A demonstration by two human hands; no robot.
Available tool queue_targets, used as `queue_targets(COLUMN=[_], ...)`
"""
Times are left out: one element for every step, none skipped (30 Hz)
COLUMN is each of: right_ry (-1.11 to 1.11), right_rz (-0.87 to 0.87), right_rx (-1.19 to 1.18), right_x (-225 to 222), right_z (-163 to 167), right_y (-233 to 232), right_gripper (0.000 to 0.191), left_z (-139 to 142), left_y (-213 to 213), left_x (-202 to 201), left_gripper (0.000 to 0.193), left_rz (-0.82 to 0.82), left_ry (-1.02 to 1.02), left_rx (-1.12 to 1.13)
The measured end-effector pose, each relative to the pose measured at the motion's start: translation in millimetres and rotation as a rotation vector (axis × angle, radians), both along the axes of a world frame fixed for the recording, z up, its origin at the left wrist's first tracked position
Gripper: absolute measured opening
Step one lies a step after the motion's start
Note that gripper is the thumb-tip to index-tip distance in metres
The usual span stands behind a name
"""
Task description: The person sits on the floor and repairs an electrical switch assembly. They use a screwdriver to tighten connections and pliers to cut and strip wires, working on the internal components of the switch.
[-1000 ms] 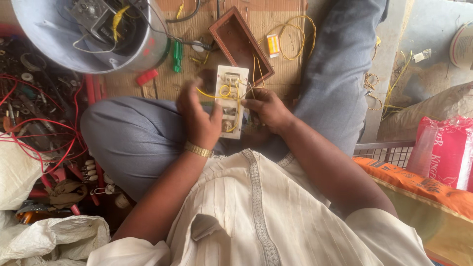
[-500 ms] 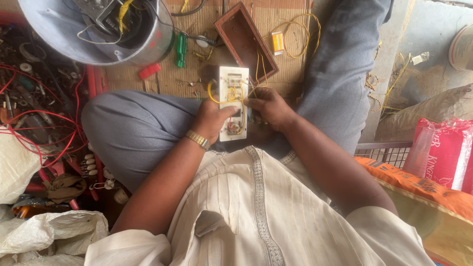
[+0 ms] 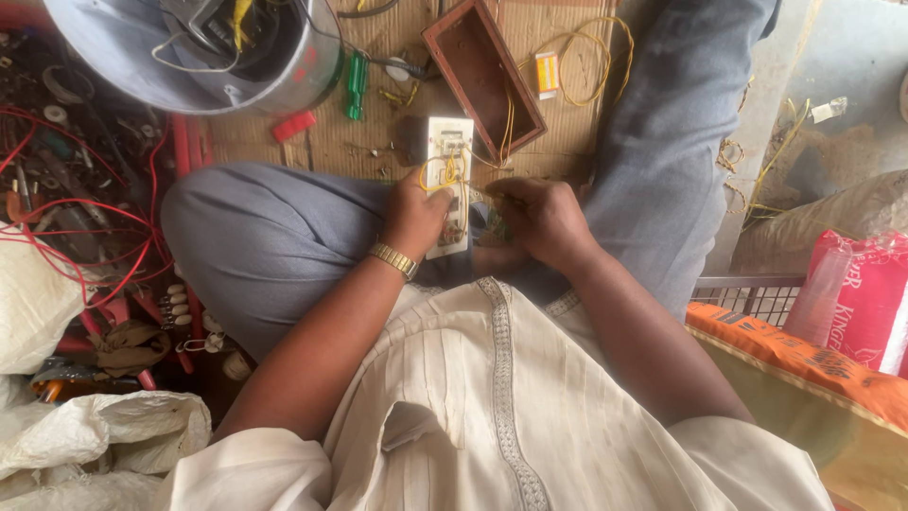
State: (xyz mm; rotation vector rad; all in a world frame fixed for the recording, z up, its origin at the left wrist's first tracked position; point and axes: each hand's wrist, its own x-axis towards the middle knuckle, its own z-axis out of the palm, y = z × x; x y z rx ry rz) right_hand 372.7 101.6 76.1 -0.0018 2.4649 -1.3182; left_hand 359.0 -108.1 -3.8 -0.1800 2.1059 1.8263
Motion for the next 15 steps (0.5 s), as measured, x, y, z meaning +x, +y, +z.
queue_targets(right_ry=[-0.018, -0.031, -0.042, -0.051, -0.047, -0.043, -0.039, -0.062, -0.086, -0.109, -0.093, -0.077, -0.061, -0.052, -0.045], right_rz=[-0.02, -0.018, -0.016, -0.014, -0.013, -0.013, -0.013, -0.016, -0.018, -0.019, -0.017, -0.015, -0.012, -0.016, -0.019], right_rx=[0.013, 0.006, 0.0, -0.008, -0.032, -0.056, -0.08, -0.074, -0.068, -0.063, -0.065, -0.068, -0.072, -0.056, -0.04], right_x=[-0.4, -0.6, -1.2, -1.7, -1.8, -2.0, -2.3, -2.5, -2.7, -2.7, -2.5, -2.0, -1.7, -1.3, -0.5], right_z=[1.0, 1.5, 1.3, 0.8, 0.0, -1.0, -1.9, -2.7, -3.3, -3.7, -3.6, -3.3, -3.2, -3.1, -2.9], right_y=[-0.7, -0.8, -0.8, -0.2, -0.5, -0.8, -0.8, -1.0, -1.4, -1.7, -1.9, -1.8, -2.2, -2.5, -2.8], right_gripper=[0.026, 0.026, 0.025, 0.025, 0.024, 0.023, 0.022, 0.022, 0.022, 0.023, 0.023, 0.023, 0.023, 0.022, 0.021], left_z=[0.1, 0.2, 0.1, 0.0, 0.4, 1.0, 1.9, 3.3, 5.0, 6.9, 8.8, 10.7, 12.3, 13.6, 14.7], left_y=[-0.5, -1.3, -1.4, -1.2, -1.6, -1.3, -1.4, -1.5, -1.0, -0.5, -0.4, -0.3, 0.0, 0.4, 0.5], left_x=[0.2, 0.4, 0.1, -0.2, -0.1, -0.2, -0.3, -0.3, 0.0, 0.2, -0.2, -0.5, -1.0, -1.6, -1.4], left_gripper=[0.026, 0.023, 0.02, 0.02, 0.021, 0.022, 0.021, 0.02, 0.019, 0.019, 0.019, 0.02, 0.019, 0.019, 0.018], left_rz=[-0.005, -0.011, -0.017, -0.016, -0.014, -0.013, -0.019, -0.025, -0.031, -0.035, -0.038, -0.041, -0.044, -0.046, -0.048], left_ry=[0.001, 0.004, 0.009, 0.03, 0.049, 0.068, 0.063, 0.056, 0.048, 0.055, 0.064, 0.072, 0.056, 0.04, 0.021], left_rx=[-0.05, -0.099, -0.147, -0.156, -0.167, -0.178, -0.192, -0.205, -0.218, -0.222, -0.228, -0.234, -0.237, -0.241, -0.244])
